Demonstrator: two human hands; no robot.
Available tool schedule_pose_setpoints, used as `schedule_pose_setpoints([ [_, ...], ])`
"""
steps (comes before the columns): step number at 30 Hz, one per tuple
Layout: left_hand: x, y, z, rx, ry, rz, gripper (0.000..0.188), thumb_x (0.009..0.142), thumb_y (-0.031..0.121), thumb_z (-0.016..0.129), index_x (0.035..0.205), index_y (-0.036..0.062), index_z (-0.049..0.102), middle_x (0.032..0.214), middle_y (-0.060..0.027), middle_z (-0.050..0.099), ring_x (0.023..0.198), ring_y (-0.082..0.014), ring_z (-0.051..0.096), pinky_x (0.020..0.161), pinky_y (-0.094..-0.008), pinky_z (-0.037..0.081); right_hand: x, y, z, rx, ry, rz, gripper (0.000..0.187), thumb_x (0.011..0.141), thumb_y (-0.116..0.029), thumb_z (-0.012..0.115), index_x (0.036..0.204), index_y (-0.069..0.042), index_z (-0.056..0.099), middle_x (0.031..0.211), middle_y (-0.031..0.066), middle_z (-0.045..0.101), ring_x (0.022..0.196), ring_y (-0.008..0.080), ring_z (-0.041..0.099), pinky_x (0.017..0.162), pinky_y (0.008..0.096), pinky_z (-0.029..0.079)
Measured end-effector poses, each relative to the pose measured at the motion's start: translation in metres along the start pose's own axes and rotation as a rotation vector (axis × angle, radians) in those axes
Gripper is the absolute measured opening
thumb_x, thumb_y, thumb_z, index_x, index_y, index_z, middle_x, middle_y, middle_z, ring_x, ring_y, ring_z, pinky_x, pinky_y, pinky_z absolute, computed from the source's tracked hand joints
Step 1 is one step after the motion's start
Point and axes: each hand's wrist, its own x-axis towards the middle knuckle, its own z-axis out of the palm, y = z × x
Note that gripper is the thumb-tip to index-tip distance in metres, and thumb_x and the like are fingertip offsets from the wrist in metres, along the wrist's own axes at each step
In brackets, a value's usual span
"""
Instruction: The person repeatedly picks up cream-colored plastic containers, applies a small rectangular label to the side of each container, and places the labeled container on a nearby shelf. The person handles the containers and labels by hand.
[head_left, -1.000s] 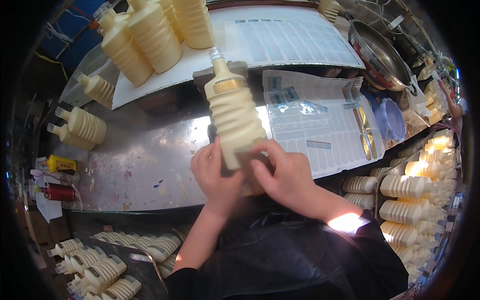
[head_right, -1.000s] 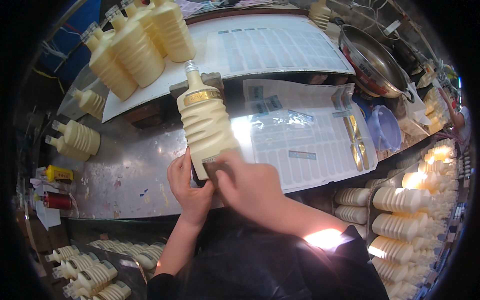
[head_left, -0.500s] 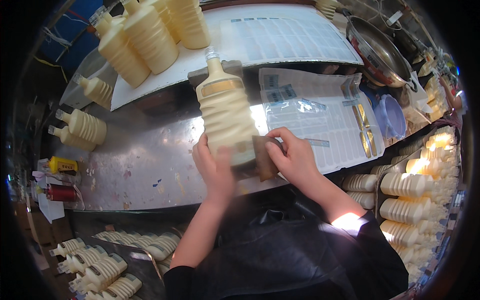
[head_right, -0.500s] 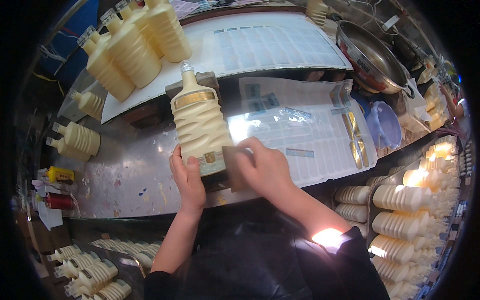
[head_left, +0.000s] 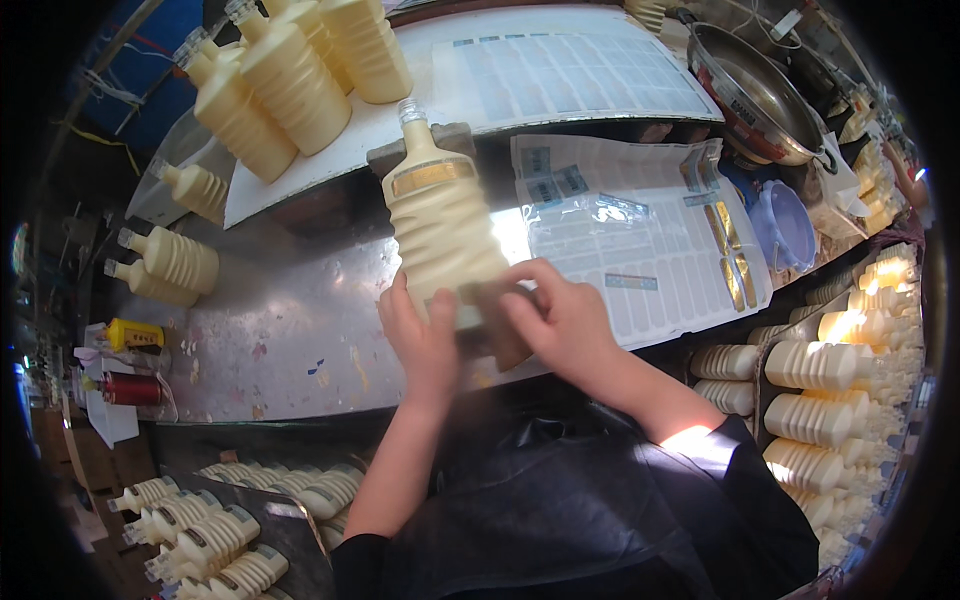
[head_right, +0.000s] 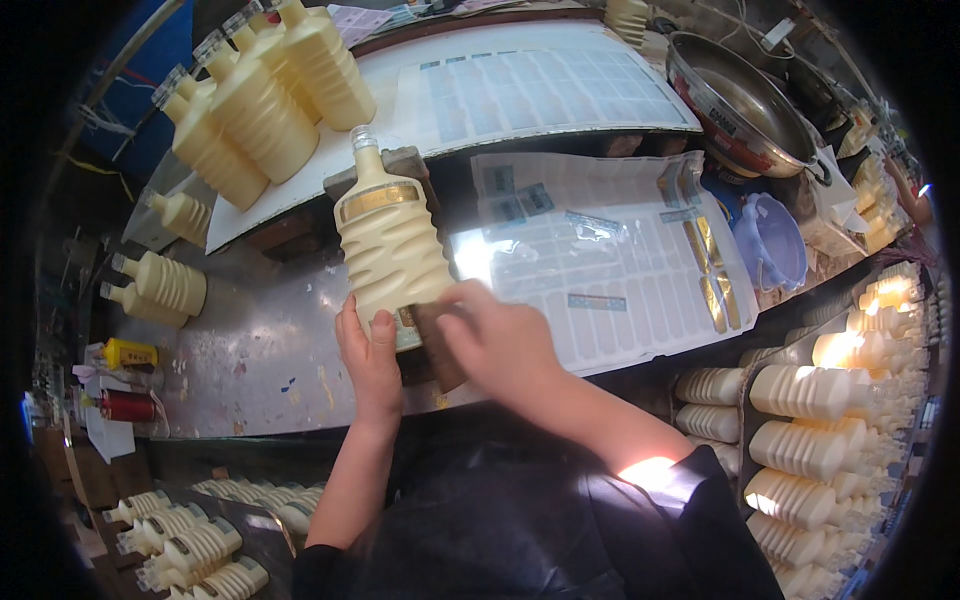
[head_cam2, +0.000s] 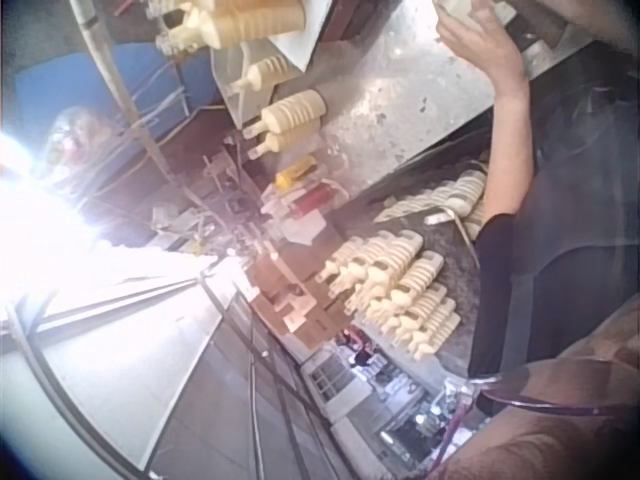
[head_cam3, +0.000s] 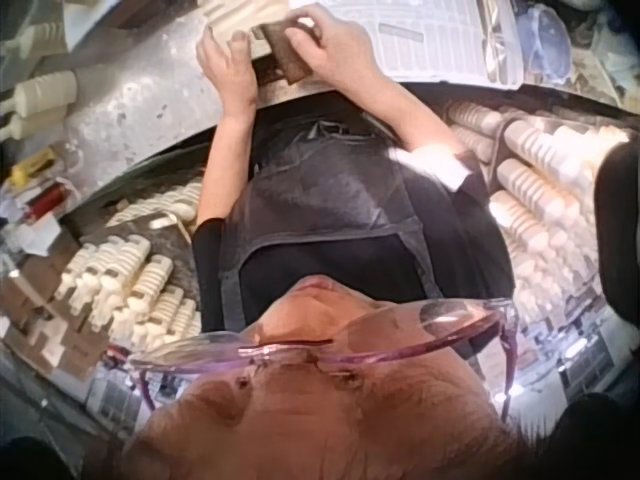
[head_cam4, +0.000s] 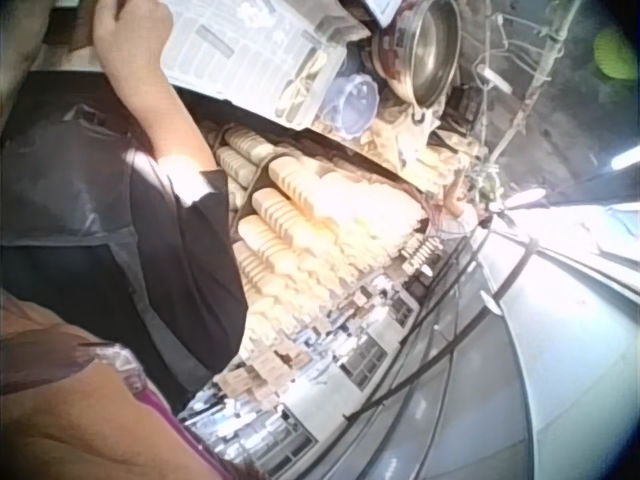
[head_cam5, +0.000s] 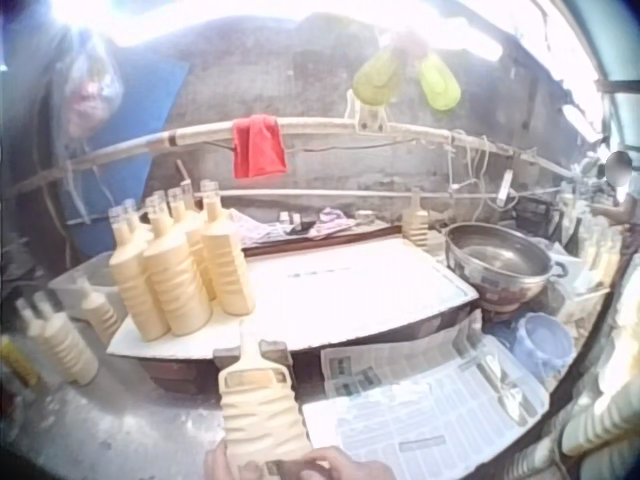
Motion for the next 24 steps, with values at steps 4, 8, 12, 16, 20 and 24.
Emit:
schedule_pose_setpoints([
  [4, -0.002, -0.013, 0.004, -0.146, 0.008, 0.004, 0.062, 0.102, 0.031, 0.056, 0.146, -0.0104, 0.042, 0.133, -0.0221, 0.050, 0.127, -0.0362, 0.046, 0.114, -0.0446, 0.033, -0.001, 0.034, -0.008, 0.032, 0.002, 0.145, 0.020, 0.094, -0.021, 0.067, 0.111, -0.010, 0.068, 0.054, 0.0057, 0.052, 0.048, 0.0180, 0.049, 0.051, 0.0344, 0.039],
  [8, -0.002, -0.017, 0.002, -0.139, -0.016, 0.068, 0.057, 0.106, 0.028, 0.048, 0.148, -0.0100, 0.041, 0.135, -0.0213, 0.050, 0.129, -0.0332, 0.046, 0.114, -0.0426, 0.033, -0.001, 0.052, -0.004, 0.096, 0.011, 0.224, 0.022, 0.093, -0.024, 0.066, 0.110, -0.011, 0.068, 0.057, 0.0105, 0.058, 0.049, 0.0266, 0.057, 0.053, 0.0396, 0.043],
  [12, -0.002, -0.026, 0.000, -0.287, -0.034, 0.017, 0.058, 0.111, 0.034, 0.039, 0.151, -0.0073, 0.039, 0.140, -0.0174, 0.049, 0.132, -0.0251, 0.047, 0.115, -0.0380, 0.035, 0.003, 0.045, -0.011, 0.163, 0.073, 0.188, 0.024, 0.094, -0.013, 0.071, 0.117, -0.007, 0.069, 0.058, -0.0045, 0.044, 0.057, 0.0034, 0.040, 0.054, 0.0256, 0.032],
  [16, -0.005, -0.020, 0.002, -0.353, 0.006, 0.035, 0.058, 0.113, 0.036, 0.039, 0.152, -0.0056, 0.039, 0.143, -0.0155, 0.048, 0.134, -0.0220, 0.047, 0.115, -0.0363, 0.035, 0.006, 0.031, -0.009, 0.294, 0.044, -0.003, 0.030, 0.092, -0.005, 0.073, 0.121, -0.005, 0.069, 0.082, 0.0041, 0.068, 0.072, 0.0064, 0.059, 0.066, 0.0242, 0.048],
  [20, -0.007, -0.007, 0.001, -0.085, -0.056, 0.009, 0.059, 0.107, 0.031, 0.044, 0.152, -0.0068, 0.038, 0.142, -0.0210, 0.047, 0.135, -0.0322, 0.041, 0.118, -0.0418, 0.028, 0.024, 0.043, 0.005, 0.186, 0.137, -0.110, 0.027, 0.092, -0.003, 0.072, 0.119, -0.002, 0.070, 0.103, 0.0109, 0.076, 0.084, 0.0154, 0.070, 0.077, 0.0281, 0.055],
  [24, -0.007, -0.009, -0.004, -0.207, -0.080, 0.026, 0.060, 0.106, 0.031, 0.045, 0.153, -0.0057, 0.039, 0.142, -0.0201, 0.046, 0.136, -0.0316, 0.040, 0.118, -0.0414, 0.027, 0.034, 0.051, 0.010, 0.163, 0.276, -0.179, 0.027, 0.091, 0.000, 0.073, 0.118, -0.003, 0.070, 0.101, 0.0115, 0.075, 0.087, 0.0161, 0.071, 0.078, 0.0286, 0.056],
])
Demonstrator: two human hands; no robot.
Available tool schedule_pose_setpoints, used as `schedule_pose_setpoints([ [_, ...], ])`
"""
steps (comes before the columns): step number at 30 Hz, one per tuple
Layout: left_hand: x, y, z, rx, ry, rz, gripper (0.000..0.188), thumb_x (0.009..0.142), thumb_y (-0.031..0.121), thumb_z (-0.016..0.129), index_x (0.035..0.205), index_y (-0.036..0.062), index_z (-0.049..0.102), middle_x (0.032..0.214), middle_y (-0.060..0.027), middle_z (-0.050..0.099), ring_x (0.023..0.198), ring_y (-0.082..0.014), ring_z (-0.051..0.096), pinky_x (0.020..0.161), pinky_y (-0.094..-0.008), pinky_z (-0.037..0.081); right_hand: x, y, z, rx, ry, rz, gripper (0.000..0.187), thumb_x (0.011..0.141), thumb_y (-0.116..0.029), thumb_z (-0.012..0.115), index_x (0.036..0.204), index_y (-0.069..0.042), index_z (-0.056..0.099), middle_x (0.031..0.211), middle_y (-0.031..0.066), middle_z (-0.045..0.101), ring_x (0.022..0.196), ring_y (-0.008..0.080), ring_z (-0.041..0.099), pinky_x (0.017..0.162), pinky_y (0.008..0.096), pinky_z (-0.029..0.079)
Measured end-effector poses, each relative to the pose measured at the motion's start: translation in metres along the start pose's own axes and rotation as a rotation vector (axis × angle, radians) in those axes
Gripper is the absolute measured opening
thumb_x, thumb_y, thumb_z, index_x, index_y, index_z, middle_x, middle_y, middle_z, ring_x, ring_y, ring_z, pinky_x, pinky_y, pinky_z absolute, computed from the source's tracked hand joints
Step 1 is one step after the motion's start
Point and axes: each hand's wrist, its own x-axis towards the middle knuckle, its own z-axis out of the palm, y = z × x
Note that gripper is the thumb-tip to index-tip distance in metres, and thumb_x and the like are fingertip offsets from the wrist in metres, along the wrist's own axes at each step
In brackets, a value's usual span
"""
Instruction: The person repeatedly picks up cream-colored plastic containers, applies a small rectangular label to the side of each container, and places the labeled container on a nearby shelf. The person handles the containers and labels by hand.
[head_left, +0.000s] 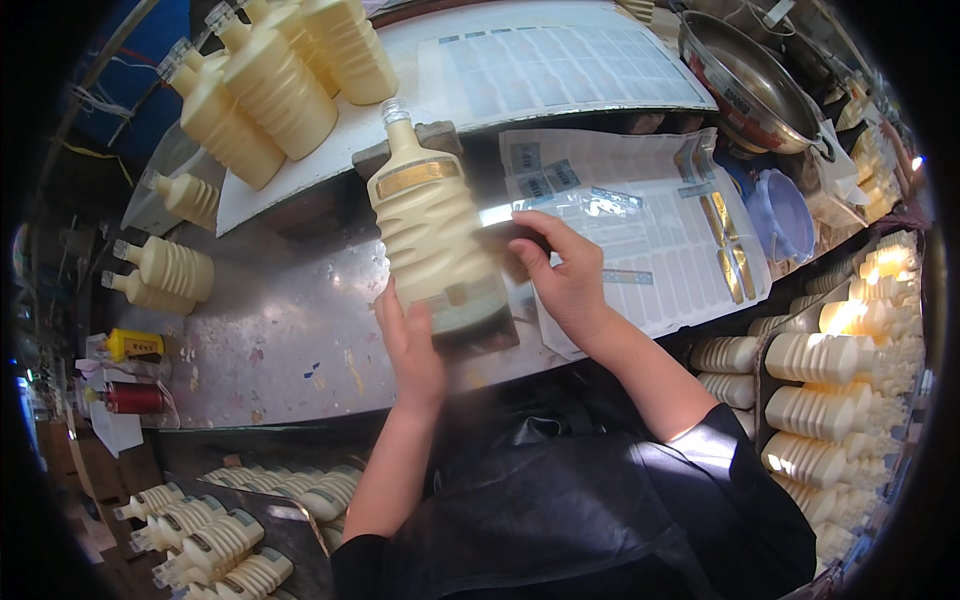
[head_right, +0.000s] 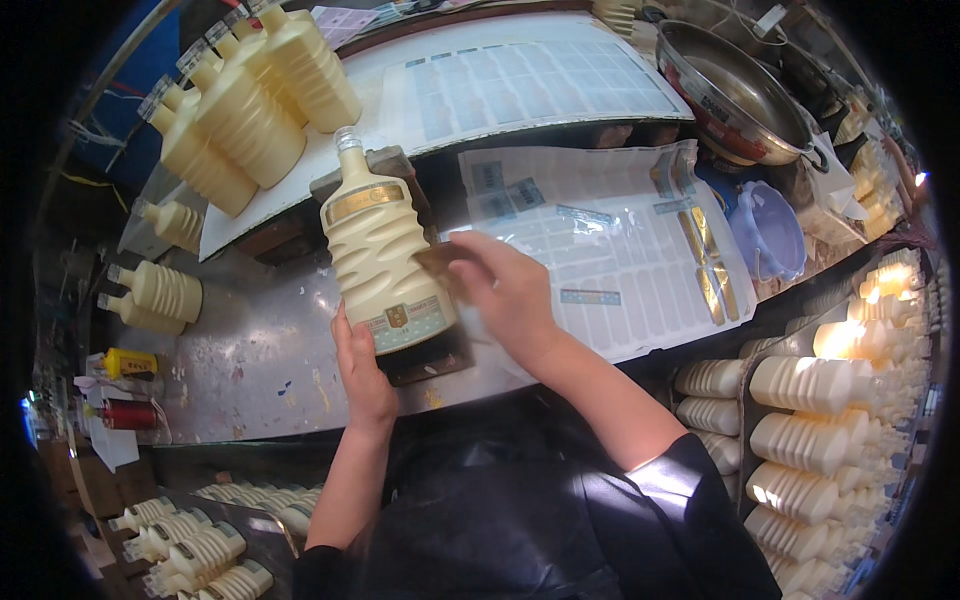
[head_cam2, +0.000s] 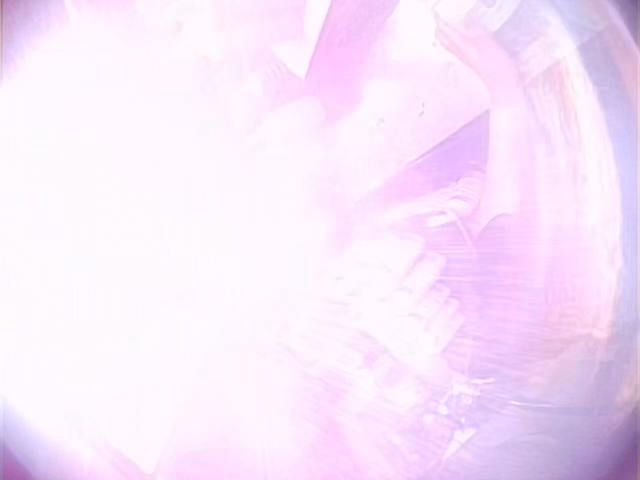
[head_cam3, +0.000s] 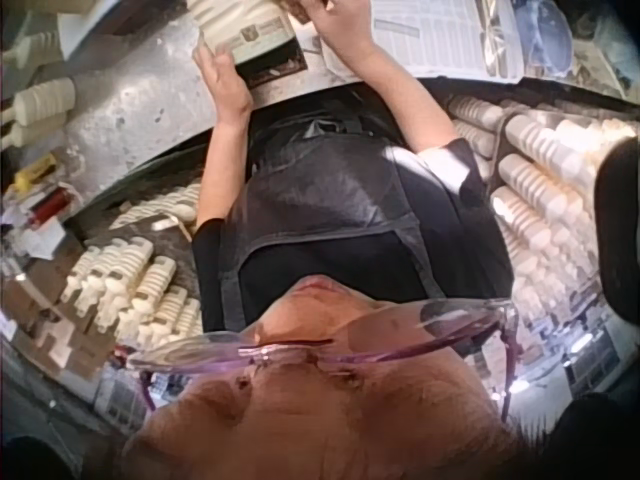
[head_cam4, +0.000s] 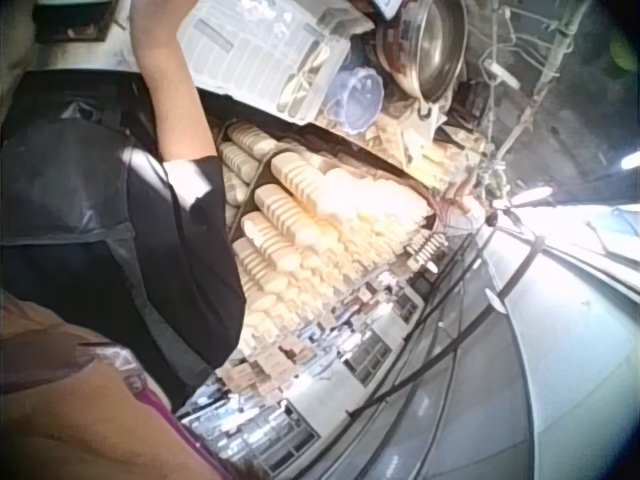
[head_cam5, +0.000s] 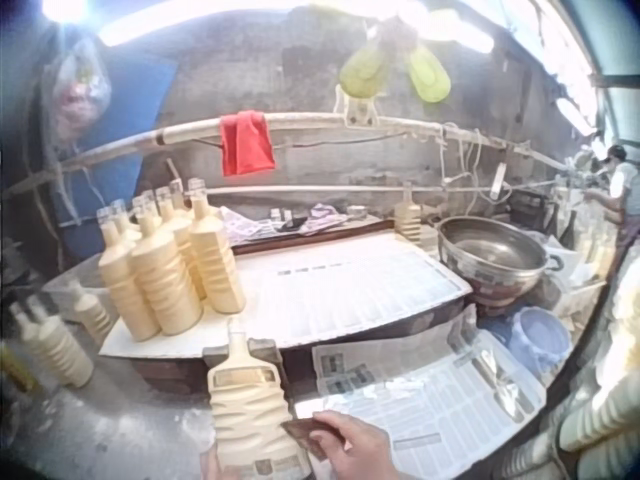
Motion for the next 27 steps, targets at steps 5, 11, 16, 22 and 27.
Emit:
schedule_pose_setpoints([
  [5, 0.002, 0.004, -0.004, -0.088, -0.046, 0.036, 0.059, 0.105, 0.030, 0.046, 0.152, -0.0046, 0.041, 0.142, -0.0184, 0.046, 0.136, -0.0297, 0.040, 0.118, -0.0406, 0.027, -0.031, -0.022, -0.004, -0.088, -0.012, -0.205, 0.026, 0.082, 0.005, 0.077, 0.105, -0.005, 0.070, 0.099, 0.0093, 0.075, 0.087, 0.0218, 0.073, 0.077, 0.0320, 0.056],
  [11, -0.001, 0.007, -0.005, -0.114, -0.032, -0.048, 0.058, 0.105, 0.031, 0.048, 0.152, -0.0027, 0.043, 0.144, -0.0178, 0.047, 0.138, -0.0284, 0.041, 0.119, -0.0404, 0.028, -0.031, -0.056, -0.012, -0.169, -0.141, -0.586, 0.034, 0.074, 0.003, 0.076, 0.105, -0.009, 0.072, 0.101, 0.0068, 0.076, 0.091, 0.0235, 0.074, 0.075, 0.0330, 0.051],
  [16, -0.005, -0.011, -0.001, -0.548, 0.044, -0.138, 0.046, 0.108, 0.016, 0.051, 0.150, -0.0030, 0.045, 0.144, -0.0110, 0.053, 0.132, -0.0215, 0.052, 0.114, -0.0359, 0.039, -0.019, -0.073, -0.011, -0.280, -0.295, -0.673, 0.034, 0.075, -0.004, 0.070, 0.108, -0.008, 0.073, 0.108, 0.0059, 0.075, 0.096, 0.0217, 0.074, 0.077, 0.0328, 0.051],
  [22, -0.008, -0.008, -0.008, -0.545, 0.072, -0.143, 0.037, 0.107, 0.013, 0.054, 0.141, -0.0009, 0.054, 0.137, -0.0108, 0.059, 0.125, -0.0189, 0.056, 0.110, -0.0351, 0.043, -0.013, -0.092, -0.008, -0.367, -0.292, -0.727, 0.034, 0.077, -0.011, 0.068, 0.111, -0.007, 0.073, 0.112, 0.0065, 0.073, 0.097, 0.0201, 0.071, 0.077, 0.0321, 0.050],
  [27, -0.007, -0.005, -0.011, -0.559, 0.087, -0.180, 0.032, 0.108, 0.011, 0.050, 0.137, -0.0001, 0.058, 0.130, -0.0085, 0.062, 0.120, -0.0164, 0.058, 0.106, -0.0336, 0.047, -0.018, -0.100, 0.003, -0.464, -0.383, -0.724, 0.034, 0.075, -0.011, 0.066, 0.108, -0.003, 0.070, 0.103, 0.0054, 0.067, 0.089, 0.0193, 0.066, 0.073, 0.0326, 0.047],
])
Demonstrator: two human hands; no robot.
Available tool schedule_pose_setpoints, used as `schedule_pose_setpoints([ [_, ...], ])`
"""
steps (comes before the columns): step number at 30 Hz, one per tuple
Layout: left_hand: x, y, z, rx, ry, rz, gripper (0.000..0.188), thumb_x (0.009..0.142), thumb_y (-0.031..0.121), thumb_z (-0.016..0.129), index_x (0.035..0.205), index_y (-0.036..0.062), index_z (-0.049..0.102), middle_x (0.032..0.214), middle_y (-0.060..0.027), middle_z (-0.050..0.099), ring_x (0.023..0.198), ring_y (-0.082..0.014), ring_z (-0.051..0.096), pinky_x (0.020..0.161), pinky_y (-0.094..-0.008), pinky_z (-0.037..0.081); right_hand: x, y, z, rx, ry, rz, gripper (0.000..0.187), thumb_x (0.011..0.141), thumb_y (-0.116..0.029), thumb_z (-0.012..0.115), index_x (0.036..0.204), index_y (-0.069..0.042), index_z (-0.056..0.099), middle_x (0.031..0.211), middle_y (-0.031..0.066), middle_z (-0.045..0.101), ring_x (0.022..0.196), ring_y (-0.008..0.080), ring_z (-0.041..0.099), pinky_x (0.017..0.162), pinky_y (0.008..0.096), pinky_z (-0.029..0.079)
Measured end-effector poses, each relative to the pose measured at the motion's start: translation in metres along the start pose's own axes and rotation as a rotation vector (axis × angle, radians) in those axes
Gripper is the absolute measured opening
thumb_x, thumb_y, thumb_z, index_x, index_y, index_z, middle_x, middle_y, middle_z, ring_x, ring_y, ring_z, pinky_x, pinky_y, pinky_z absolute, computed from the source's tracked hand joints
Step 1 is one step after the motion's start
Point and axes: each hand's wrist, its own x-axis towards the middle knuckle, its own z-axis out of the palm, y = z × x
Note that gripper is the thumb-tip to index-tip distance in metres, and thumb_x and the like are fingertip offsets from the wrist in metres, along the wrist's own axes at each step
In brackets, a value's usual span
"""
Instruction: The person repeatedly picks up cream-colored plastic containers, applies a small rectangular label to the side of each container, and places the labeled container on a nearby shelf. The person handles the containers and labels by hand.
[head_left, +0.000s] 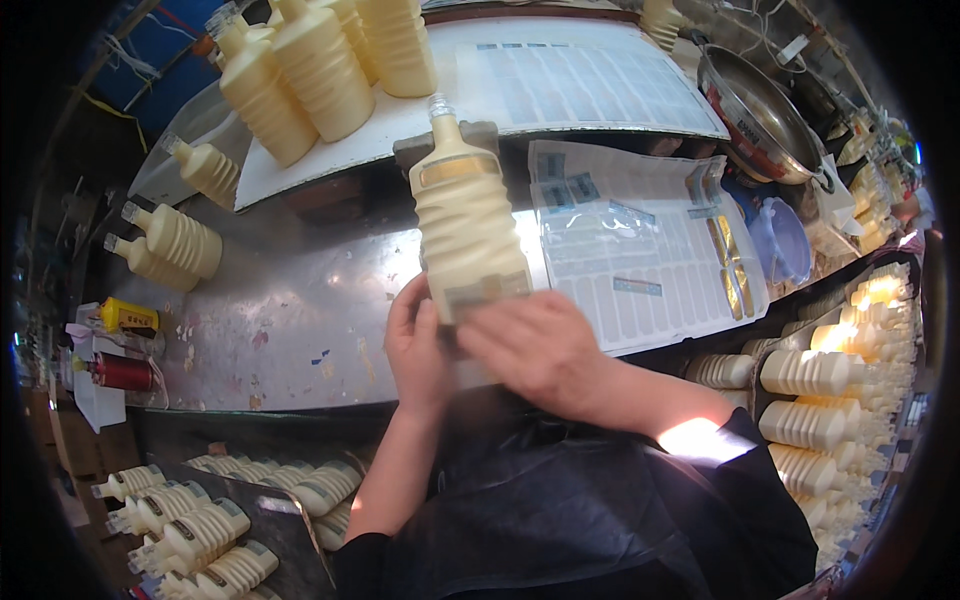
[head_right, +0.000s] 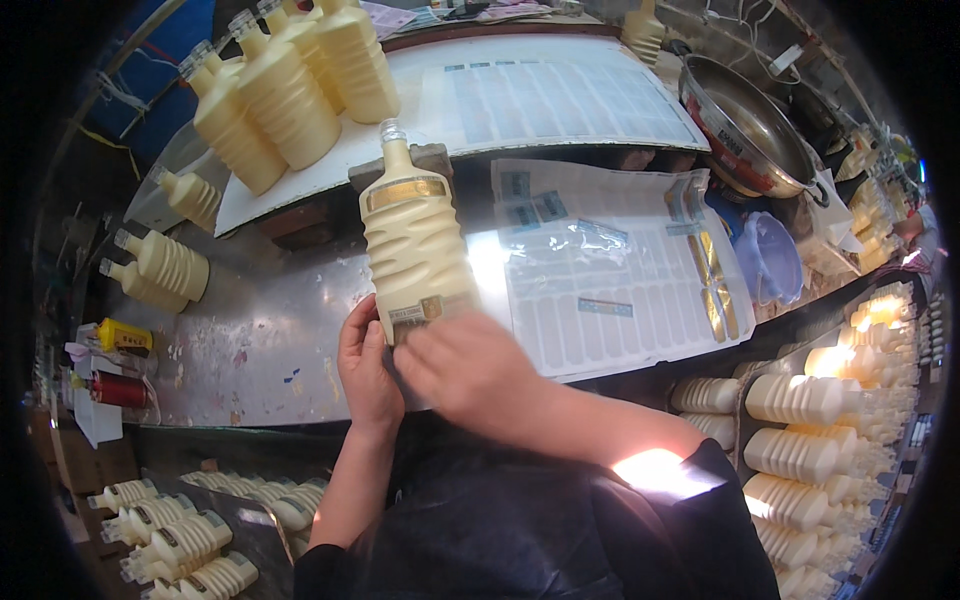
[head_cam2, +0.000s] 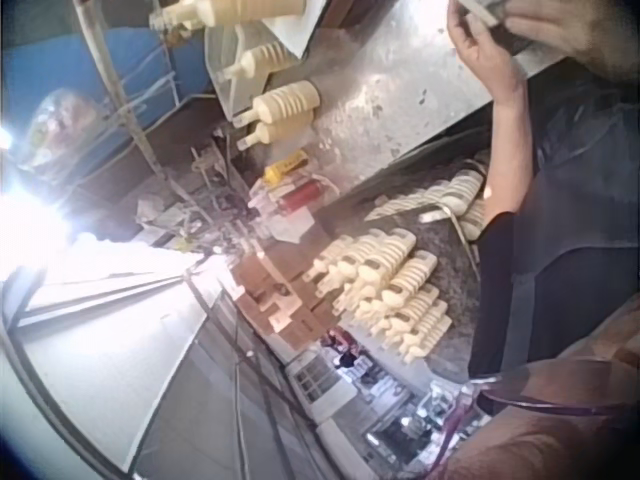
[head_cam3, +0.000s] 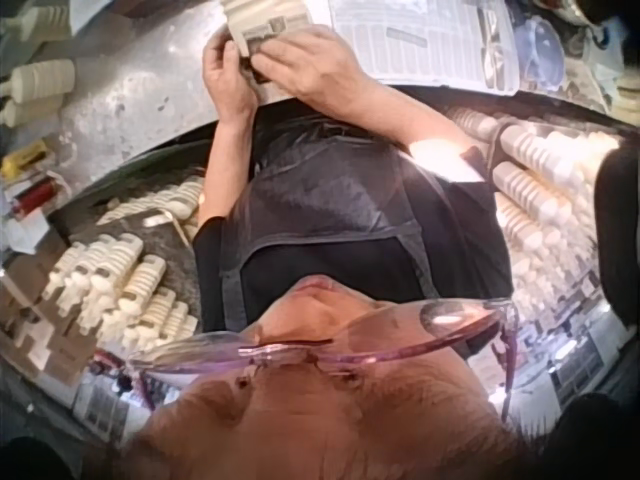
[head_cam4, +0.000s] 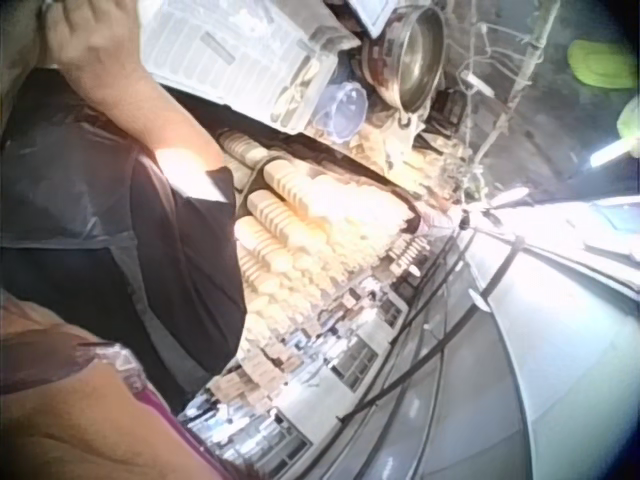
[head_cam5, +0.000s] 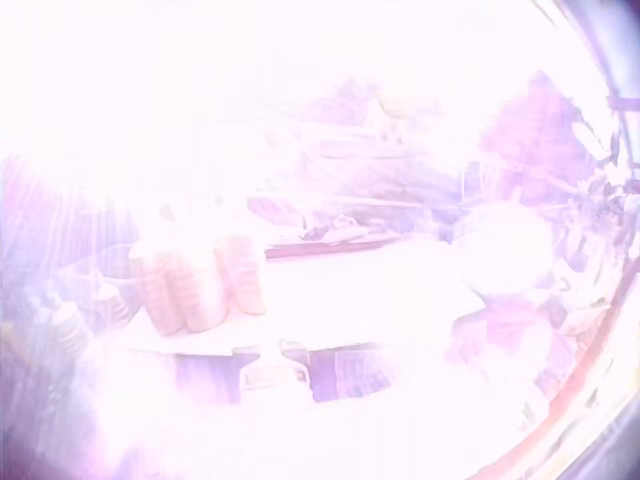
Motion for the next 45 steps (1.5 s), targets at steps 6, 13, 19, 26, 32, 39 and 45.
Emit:
schedule_pose_setpoints([
  [6, 0.000, -0.006, -0.008, -0.153, 0.013, -0.091, 0.034, 0.111, 0.012, 0.041, 0.138, -0.0010, 0.057, 0.126, -0.0097, 0.064, 0.115, -0.0163, 0.060, 0.101, -0.0326, 0.050, 0.019, -0.011, 0.010, -0.042, 0.080, -0.105, 0.028, 0.074, -0.014, 0.064, 0.097, 0.001, 0.067, 0.086, 0.0069, 0.060, 0.080, 0.0211, 0.058, 0.069, 0.0336, 0.043],
  [13, 0.003, -0.005, -0.017, -0.139, -0.044, -0.109, 0.043, 0.113, 0.026, 0.037, 0.136, -0.0034, 0.057, 0.130, -0.0128, 0.062, 0.122, -0.0199, 0.057, 0.107, -0.0357, 0.045, 0.013, -0.032, 0.030, -0.128, -0.178, -0.130, 0.020, 0.075, -0.017, 0.063, 0.088, -0.003, 0.068, 0.081, 0.0066, 0.059, 0.082, 0.0224, 0.055, 0.072, 0.0330, 0.041],
  [19, 0.003, -0.003, -0.019, -0.045, -0.050, -0.076, 0.047, 0.114, 0.031, 0.033, 0.136, -0.0020, 0.058, 0.126, -0.0100, 0.061, 0.117, -0.0191, 0.056, 0.105, -0.0344, 0.045, 0.025, -0.017, 0.024, 0.064, -0.006, -0.099, 0.023, 0.076, -0.015, 0.063, 0.093, -0.001, 0.067, 0.081, 0.0063, 0.059, 0.083, 0.0219, 0.058, 0.072, 0.0335, 0.043],
  [26, 0.008, -0.006, -0.014, -0.020, -0.029, -0.089, 0.049, 0.114, 0.033, 0.031, 0.140, -0.0010, 0.056, 0.118, -0.0072, 0.059, 0.115, -0.0187, 0.054, 0.106, -0.0348, 0.042, 0.018, -0.021, 0.025, 0.065, -0.222, 0.047, 0.018, 0.082, -0.012, 0.063, 0.100, -0.010, 0.066, 0.087, 0.0072, 0.065, 0.081, 0.0229, 0.067, 0.069, 0.0365, 0.050],
  [32, 0.006, 0.007, -0.002, 0.176, -0.045, 0.045, 0.057, 0.107, 0.036, 0.049, 0.150, -0.0004, 0.044, 0.131, -0.0100, 0.052, 0.124, -0.0223, 0.046, 0.113, -0.0392, 0.034, 0.000, 0.009, -0.001, 0.102, -0.066, 0.574, 0.017, 0.091, -0.013, 0.071, 0.105, -0.007, 0.063, 0.070, 0.0100, 0.069, 0.059, 0.0285, 0.069, 0.056, 0.0386, 0.054],
  [39, 0.016, 0.008, 0.026, 0.814, 0.017, 0.235, 0.072, 0.093, 0.034, 0.065, 0.150, -0.0021, 0.041, 0.136, -0.0218, 0.049, 0.127, -0.0382, 0.043, 0.113, -0.0517, 0.031, -0.001, 0.005, -0.001, 0.296, -0.082, 0.793, 0.021, 0.093, -0.019, 0.068, 0.110, -0.009, 0.060, 0.065, 0.0124, 0.068, 0.057, 0.0344, 0.068, 0.055, 0.0404, 0.053],
  [45, 0.013, -0.004, 0.018, 0.705, -0.004, 0.252, 0.061, 0.102, 0.031, 0.051, 0.151, -0.0042, 0.041, 0.139, -0.0220, 0.049, 0.131, -0.0362, 0.043, 0.116, -0.0471, 0.030, -0.035, 0.039, 0.008, 0.528, -0.069, 1.045, 0.023, 0.094, -0.017, 0.066, 0.115, -0.008, 0.063, 0.059, 0.0034, 0.058, 0.052, 0.0115, 0.054, 0.051, 0.0304, 0.040],
])
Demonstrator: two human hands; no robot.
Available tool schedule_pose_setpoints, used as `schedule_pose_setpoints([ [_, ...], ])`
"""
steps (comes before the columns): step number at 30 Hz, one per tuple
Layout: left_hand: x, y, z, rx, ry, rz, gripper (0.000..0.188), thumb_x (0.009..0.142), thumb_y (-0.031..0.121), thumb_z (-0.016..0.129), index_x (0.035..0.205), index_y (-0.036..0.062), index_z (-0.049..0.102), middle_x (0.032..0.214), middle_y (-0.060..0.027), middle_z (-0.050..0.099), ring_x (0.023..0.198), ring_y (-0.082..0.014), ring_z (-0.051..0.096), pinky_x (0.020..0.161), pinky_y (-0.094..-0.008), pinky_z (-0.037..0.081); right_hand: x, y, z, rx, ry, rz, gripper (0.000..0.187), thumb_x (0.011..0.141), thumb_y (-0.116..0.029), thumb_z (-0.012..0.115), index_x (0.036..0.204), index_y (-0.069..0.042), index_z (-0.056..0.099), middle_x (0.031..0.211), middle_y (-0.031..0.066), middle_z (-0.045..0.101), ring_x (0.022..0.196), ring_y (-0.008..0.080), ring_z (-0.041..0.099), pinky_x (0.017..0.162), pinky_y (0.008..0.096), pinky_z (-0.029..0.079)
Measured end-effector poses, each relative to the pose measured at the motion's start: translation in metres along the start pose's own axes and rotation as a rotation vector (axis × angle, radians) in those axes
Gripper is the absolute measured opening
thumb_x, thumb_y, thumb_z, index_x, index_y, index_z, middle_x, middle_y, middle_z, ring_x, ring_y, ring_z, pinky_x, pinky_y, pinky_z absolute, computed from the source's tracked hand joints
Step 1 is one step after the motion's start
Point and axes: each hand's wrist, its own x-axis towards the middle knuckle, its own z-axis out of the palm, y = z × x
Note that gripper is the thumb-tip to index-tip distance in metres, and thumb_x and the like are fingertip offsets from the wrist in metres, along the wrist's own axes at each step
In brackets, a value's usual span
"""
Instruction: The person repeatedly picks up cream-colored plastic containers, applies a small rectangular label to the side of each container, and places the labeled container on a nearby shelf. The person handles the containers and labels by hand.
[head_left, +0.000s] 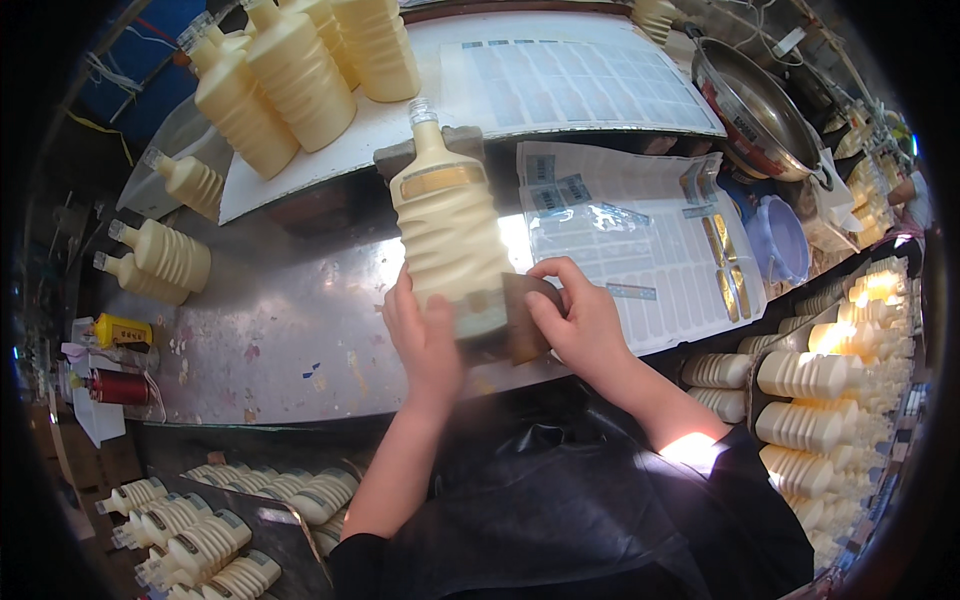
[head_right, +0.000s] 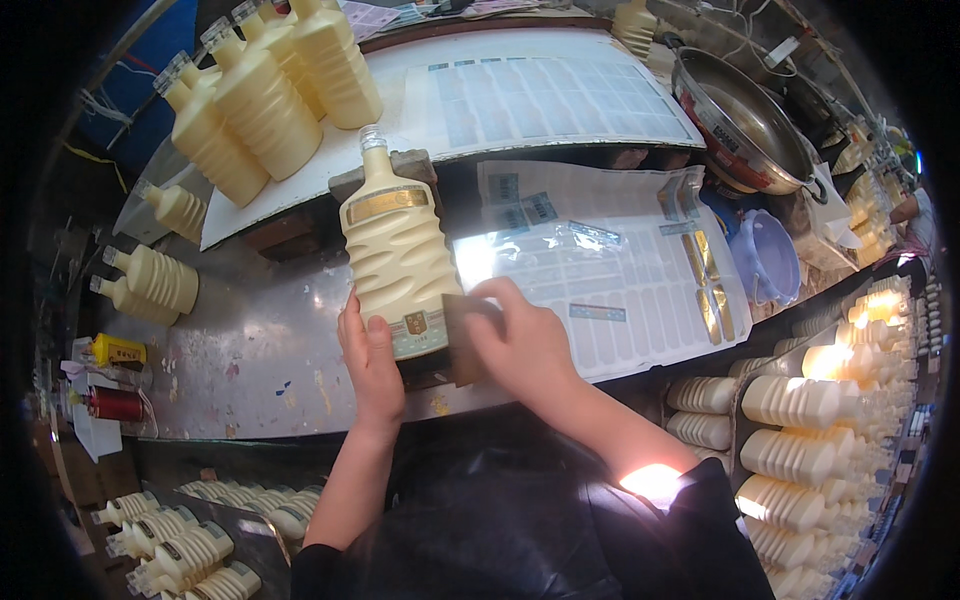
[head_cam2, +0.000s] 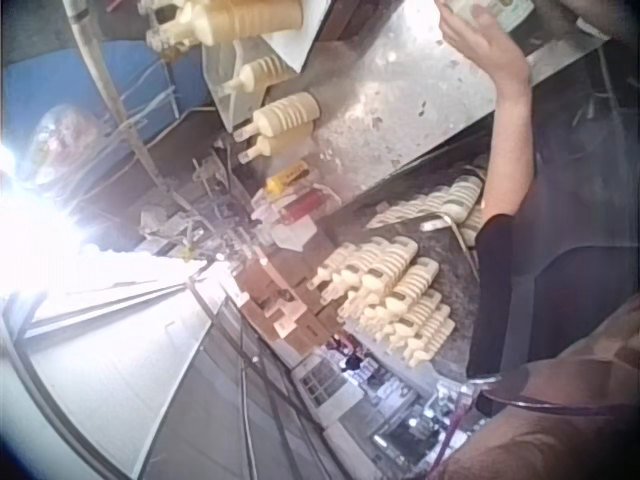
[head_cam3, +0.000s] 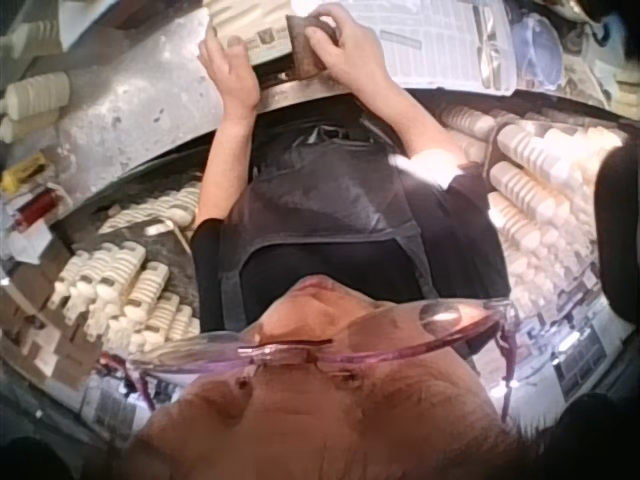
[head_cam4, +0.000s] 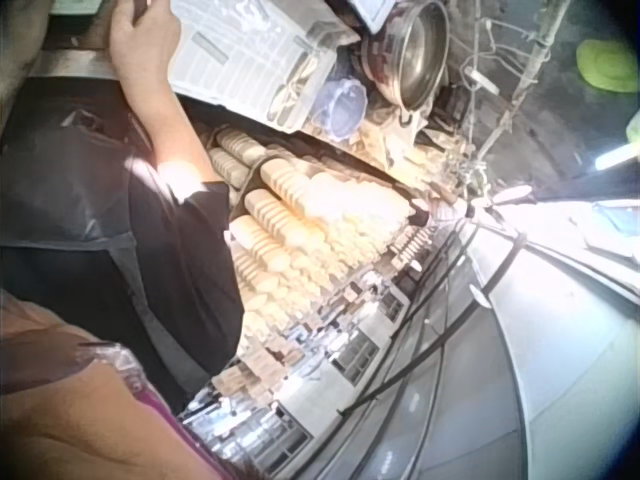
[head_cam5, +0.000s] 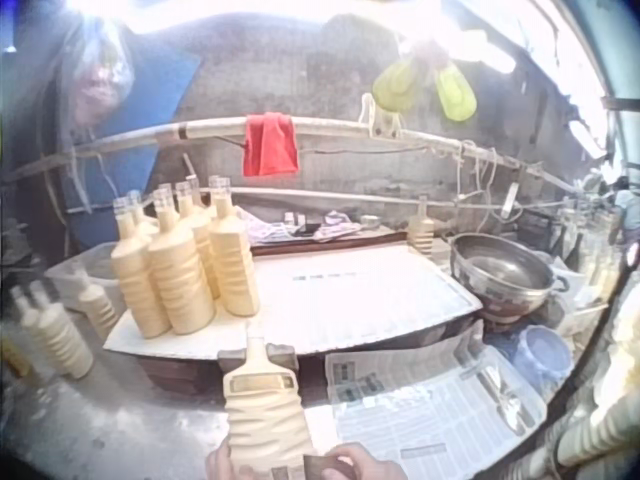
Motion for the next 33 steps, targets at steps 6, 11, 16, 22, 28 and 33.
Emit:
schedule_pose_setpoints([
  [6, 0.000, -0.006, -0.003, -0.251, -0.052, -0.078, 0.055, 0.108, 0.025, 0.041, 0.153, -0.0059, 0.040, 0.149, -0.0201, 0.045, 0.140, -0.0306, 0.041, 0.120, -0.0414, 0.028, 0.004, 0.033, 0.003, 0.207, 0.023, 0.074, 0.023, 0.097, -0.013, 0.064, 0.117, -0.005, 0.061, 0.063, -0.0033, 0.057, 0.057, 0.0028, 0.048, 0.052, 0.0251, 0.037],
  [11, -0.002, -0.007, -0.003, -0.387, -0.027, -0.118, 0.057, 0.109, 0.029, 0.041, 0.153, -0.0067, 0.038, 0.151, -0.0199, 0.045, 0.140, -0.0299, 0.043, 0.119, -0.0403, 0.031, -0.007, -0.014, 0.005, 0.135, 0.056, -0.146, 0.023, 0.097, -0.013, 0.063, 0.119, -0.007, 0.060, 0.064, 0.0036, 0.063, 0.056, 0.0090, 0.059, 0.052, 0.0289, 0.043],
  [16, -0.002, 0.004, -0.001, -0.084, -0.031, -0.109, 0.069, 0.101, 0.036, 0.057, 0.151, -0.0071, 0.039, 0.145, -0.0235, 0.046, 0.137, -0.0363, 0.042, 0.118, -0.0452, 0.030, -0.008, -0.023, 0.017, -0.153, 0.000, -0.317, 0.021, 0.096, -0.020, 0.064, 0.114, -0.011, 0.062, 0.064, 0.0141, 0.065, 0.059, 0.0340, 0.067, 0.056, 0.0420, 0.051],
  [22, -0.004, 0.005, 0.000, -0.072, -0.052, -0.099, 0.067, 0.101, 0.034, 0.057, 0.151, -0.0064, 0.039, 0.140, -0.0219, 0.047, 0.134, -0.0350, 0.043, 0.117, -0.0455, 0.031, 0.003, 0.018, -0.005, -0.089, 0.019, -0.053, 0.021, 0.095, -0.023, 0.060, 0.114, -0.013, 0.062, 0.067, 0.0178, 0.066, 0.063, 0.0409, 0.066, 0.060, 0.0496, 0.050],
  [28, -0.006, -0.010, -0.003, -0.230, -0.068, -0.081, 0.055, 0.110, 0.028, 0.041, 0.153, -0.0061, 0.038, 0.146, -0.0177, 0.048, 0.136, -0.0260, 0.045, 0.117, -0.0379, 0.032, -0.001, 0.016, -0.007, 0.043, 0.027, -0.031, 0.022, 0.096, -0.024, 0.060, 0.116, -0.014, 0.063, 0.070, 0.0181, 0.067, 0.065, 0.0399, 0.066, 0.060, 0.0475, 0.050],
  [33, -0.007, -0.004, -0.004, -0.142, -0.073, -0.007, 0.054, 0.110, 0.027, 0.036, 0.152, -0.0058, 0.040, 0.146, -0.0203, 0.045, 0.138, -0.0322, 0.041, 0.119, -0.0411, 0.027, 0.001, 0.034, 0.009, -0.003, 0.106, -0.251, 0.022, 0.099, -0.016, 0.062, 0.120, -0.009, 0.061, 0.069, 0.0111, 0.064, 0.059, 0.0256, 0.063, 0.059, 0.0351, 0.048],
])
